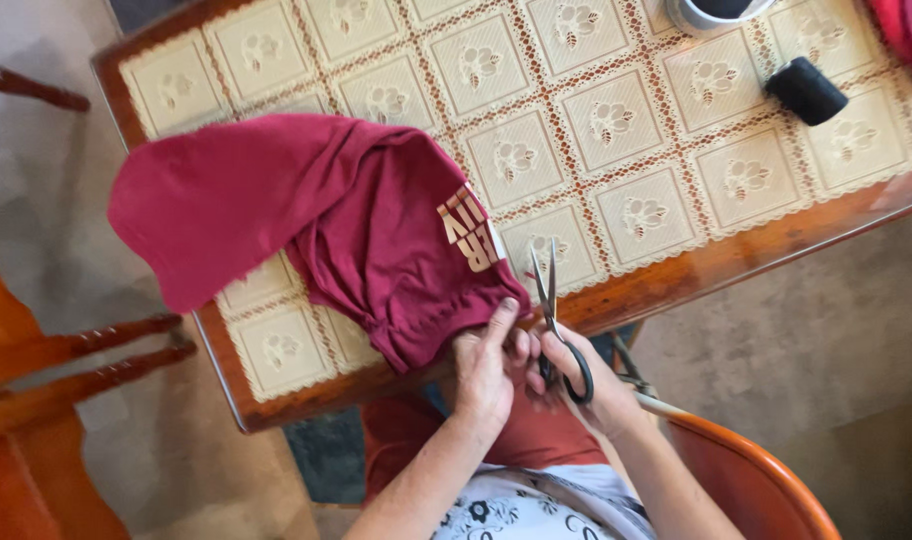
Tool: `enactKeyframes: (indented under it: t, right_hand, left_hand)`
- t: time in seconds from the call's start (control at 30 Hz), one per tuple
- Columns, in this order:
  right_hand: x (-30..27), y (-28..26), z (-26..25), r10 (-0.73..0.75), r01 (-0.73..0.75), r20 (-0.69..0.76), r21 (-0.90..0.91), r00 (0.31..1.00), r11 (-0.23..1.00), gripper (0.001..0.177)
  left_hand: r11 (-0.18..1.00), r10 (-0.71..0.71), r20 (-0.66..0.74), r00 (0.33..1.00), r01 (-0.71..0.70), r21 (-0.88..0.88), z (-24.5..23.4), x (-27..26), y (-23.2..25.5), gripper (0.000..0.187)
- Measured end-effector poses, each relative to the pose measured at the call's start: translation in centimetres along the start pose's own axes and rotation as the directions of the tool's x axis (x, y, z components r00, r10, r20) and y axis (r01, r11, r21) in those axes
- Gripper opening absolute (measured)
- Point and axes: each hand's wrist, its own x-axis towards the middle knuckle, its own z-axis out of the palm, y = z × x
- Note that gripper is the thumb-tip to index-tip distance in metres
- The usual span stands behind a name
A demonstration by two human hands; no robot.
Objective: The person uses scissors to cut the hem of a maroon sweatshirt laid on a table. They repeatedly trim small sections of the hem, occasionally pausing to adjust the fabric or place cut pieces into a nearby container.
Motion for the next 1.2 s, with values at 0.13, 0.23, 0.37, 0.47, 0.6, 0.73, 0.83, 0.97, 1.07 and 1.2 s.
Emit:
enactKeyframes:
  t: [0.13, 0.23, 0.37, 0.47, 0.6, 0.73, 0.83, 0.97, 1.07, 1.2]
  right_hand:
    - [0.6, -5.5, 0.1, -0.128, 0.167, 0.115, -0.448, 0.985, 0.878, 0.057]
    - [2.9, -11.1, 0.5, -0.229, 0.314, 0.217, -0.721, 0.949, 0.618, 0.065]
    - [2.1, -13.6, -1.2, -0.041, 0.138, 0.135, -0.864, 0.990, 0.484, 0.065]
    - [-0.1, -10.2, -2.9, 0.082, 0.082, 0.167, -0.784, 0.983, 0.615, 0.062]
    - [-2.4, -6.9, -5.8, 0.207, -0.066, 0.067, -0.813, 0.976, 0.579, 0.064]
    - [-2.4, -5.5, -6.7, 0.264, 0.013, 0.196, -0.824, 0.945, 0.566, 0.053]
    - [-1.7, -4.8, -6.3, 0.279, 0.020, 0.158, -0.897, 0.947, 0.442, 0.055]
    - [0.0, -5.5, -5.8, 0.273, 0.049, 0.178, -0.905, 0.945, 0.422, 0.057]
    - [0.7, -6.0, -5.6, 0.307, 0.030, 0.170, -0.909, 0.937, 0.415, 0.057]
    - [1.0, -6.2, -5.9, 0.326, -0.039, 0.154, -0.856, 0.933, 0.516, 0.055]
  left_hand:
    - [0.965, 0.263, -0.020, 0.965, -0.263, 0.010, -0.4, 0.4, -1.9, 0.019]
    - [0.935, 0.348, 0.002, 0.937, -0.347, -0.079, -0.4, 0.7, -2.8, 0.014]
    - [0.926, 0.357, -0.062, 0.932, -0.362, -0.107, -0.1, 0.9, -3.5, 0.012]
    - [0.927, 0.353, -0.085, 0.932, -0.360, -0.104, 0.0, 0.9, -3.7, 0.015]
    - [0.939, 0.318, -0.090, 0.944, -0.326, -0.112, -0.5, 0.6, -3.9, 0.019]
    - [0.941, 0.320, -0.081, 0.944, -0.326, -0.086, -0.1, 0.4, -3.4, 0.017]
    - [0.936, 0.345, -0.101, 0.933, -0.350, -0.044, 0.0, 0.3, -3.4, 0.018]
    - [0.919, 0.394, -0.128, 0.910, -0.393, 0.034, 0.3, 0.6, -3.7, 0.020]
    - [0.906, 0.423, -0.139, 0.895, -0.419, 0.059, 0.4, 0.8, -3.9, 0.021]
    - [0.901, 0.433, -0.155, 0.888, -0.424, 0.088, 0.5, 1.2, -4.5, 0.022]
